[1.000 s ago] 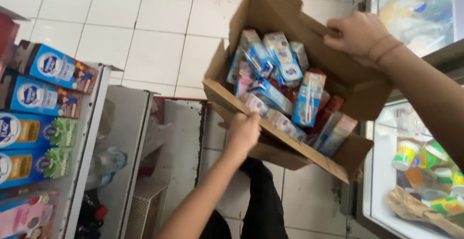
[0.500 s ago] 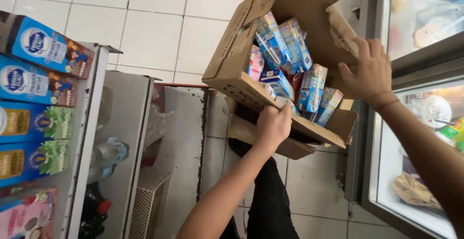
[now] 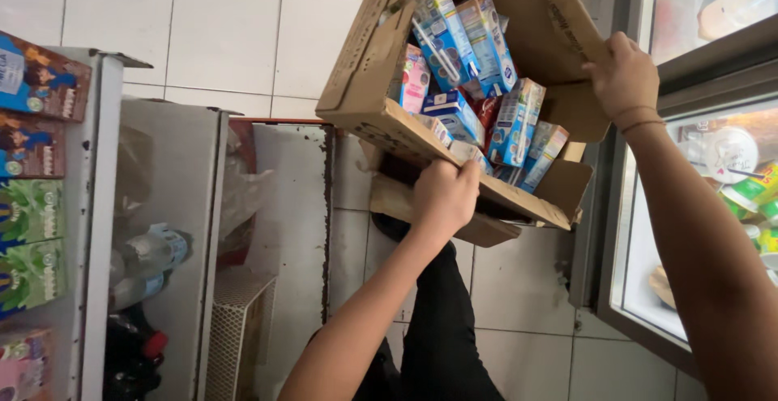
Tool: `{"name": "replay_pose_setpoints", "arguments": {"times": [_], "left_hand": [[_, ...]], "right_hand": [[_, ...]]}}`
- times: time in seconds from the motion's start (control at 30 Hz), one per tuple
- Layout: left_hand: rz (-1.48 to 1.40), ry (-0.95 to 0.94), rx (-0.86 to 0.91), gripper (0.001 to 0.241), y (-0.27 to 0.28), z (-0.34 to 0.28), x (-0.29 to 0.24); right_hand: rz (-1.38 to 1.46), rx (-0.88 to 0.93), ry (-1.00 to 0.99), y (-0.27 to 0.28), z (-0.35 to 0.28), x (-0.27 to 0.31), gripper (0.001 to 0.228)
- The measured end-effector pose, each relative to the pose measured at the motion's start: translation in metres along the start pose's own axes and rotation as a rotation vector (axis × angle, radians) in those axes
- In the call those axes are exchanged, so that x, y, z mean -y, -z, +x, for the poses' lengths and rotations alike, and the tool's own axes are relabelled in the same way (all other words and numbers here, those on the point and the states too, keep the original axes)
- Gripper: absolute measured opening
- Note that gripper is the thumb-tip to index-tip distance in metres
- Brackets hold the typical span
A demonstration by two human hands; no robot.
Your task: The person cleans the metal shelves of a refrigerated display case. They use a spray bottle to apply liquid and a cloth to wipe the surfaces. The person also moves a cardboard box and a red stool to access different areas of the shelves.
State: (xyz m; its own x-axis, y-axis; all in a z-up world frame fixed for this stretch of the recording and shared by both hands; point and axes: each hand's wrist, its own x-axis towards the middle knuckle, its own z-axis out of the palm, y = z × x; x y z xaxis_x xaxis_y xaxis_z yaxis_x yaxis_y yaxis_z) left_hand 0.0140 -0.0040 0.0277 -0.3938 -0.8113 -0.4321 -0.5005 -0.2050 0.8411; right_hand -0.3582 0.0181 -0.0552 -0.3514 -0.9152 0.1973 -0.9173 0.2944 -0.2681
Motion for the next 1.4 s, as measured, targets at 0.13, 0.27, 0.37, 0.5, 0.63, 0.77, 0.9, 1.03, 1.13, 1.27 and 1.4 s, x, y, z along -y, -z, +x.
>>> {"name": "replay_pose_setpoints", "arguments": {"times": [0.13,0.27,0.37,0.5,0.63,0.77,0.9,1.03,1.13,1.27,1.4], "left_hand": [[0.05,0.005,-0.029,0.049,0.009,-0.007,0.001],[0.142,0.01,-0.058,0.049,0.019,-0.014,0.011],[0.232,-0.025,-0.107,0.049,0.018,-0.017,0.014],[0.308,-0.039,-0.128,0.05,0.021,-0.019,0.012],[0.345,0.022,-0.135,0.049,0.026,-0.024,0.003],[0.357,0.074,-0.149,0.049,0.029,-0.032,-0.006],[0.353,0.042,-0.257,0.048,0.024,-0.037,-0.011],[0.41,-0.002,-0.261,0.052,0.02,-0.054,0.005],[0.515,-0.095,-0.157,0.061,0.011,-0.075,0.024],[0.501,-0.076,-0.089,0.045,-0.016,-0.084,0.039],[0.505,-0.046,-0.133,0.047,-0.025,-0.077,0.043]], "right_hand": [[-0.057,0.027,-0.036,0.006,-0.019,0.01,0.032],[-0.041,0.061,-0.092,0.019,-0.055,0.018,0.031],[-0.042,0.053,-0.123,0.026,-0.084,0.022,0.03],[-0.066,0.026,-0.167,0.026,-0.101,0.029,0.031],[-0.106,0.023,-0.178,0.026,-0.108,0.034,0.031],[-0.104,0.058,-0.192,0.028,-0.118,0.035,0.03],[-0.122,0.076,-0.203,0.025,-0.126,0.034,0.031],[-0.159,0.073,-0.232,0.018,-0.134,0.031,0.032],[-0.167,0.058,-0.231,0.013,-0.138,0.024,0.033],[-0.213,0.076,-0.237,0.006,-0.142,0.021,0.034],[-0.21,0.074,-0.243,0.005,-0.15,0.027,0.034]]}}
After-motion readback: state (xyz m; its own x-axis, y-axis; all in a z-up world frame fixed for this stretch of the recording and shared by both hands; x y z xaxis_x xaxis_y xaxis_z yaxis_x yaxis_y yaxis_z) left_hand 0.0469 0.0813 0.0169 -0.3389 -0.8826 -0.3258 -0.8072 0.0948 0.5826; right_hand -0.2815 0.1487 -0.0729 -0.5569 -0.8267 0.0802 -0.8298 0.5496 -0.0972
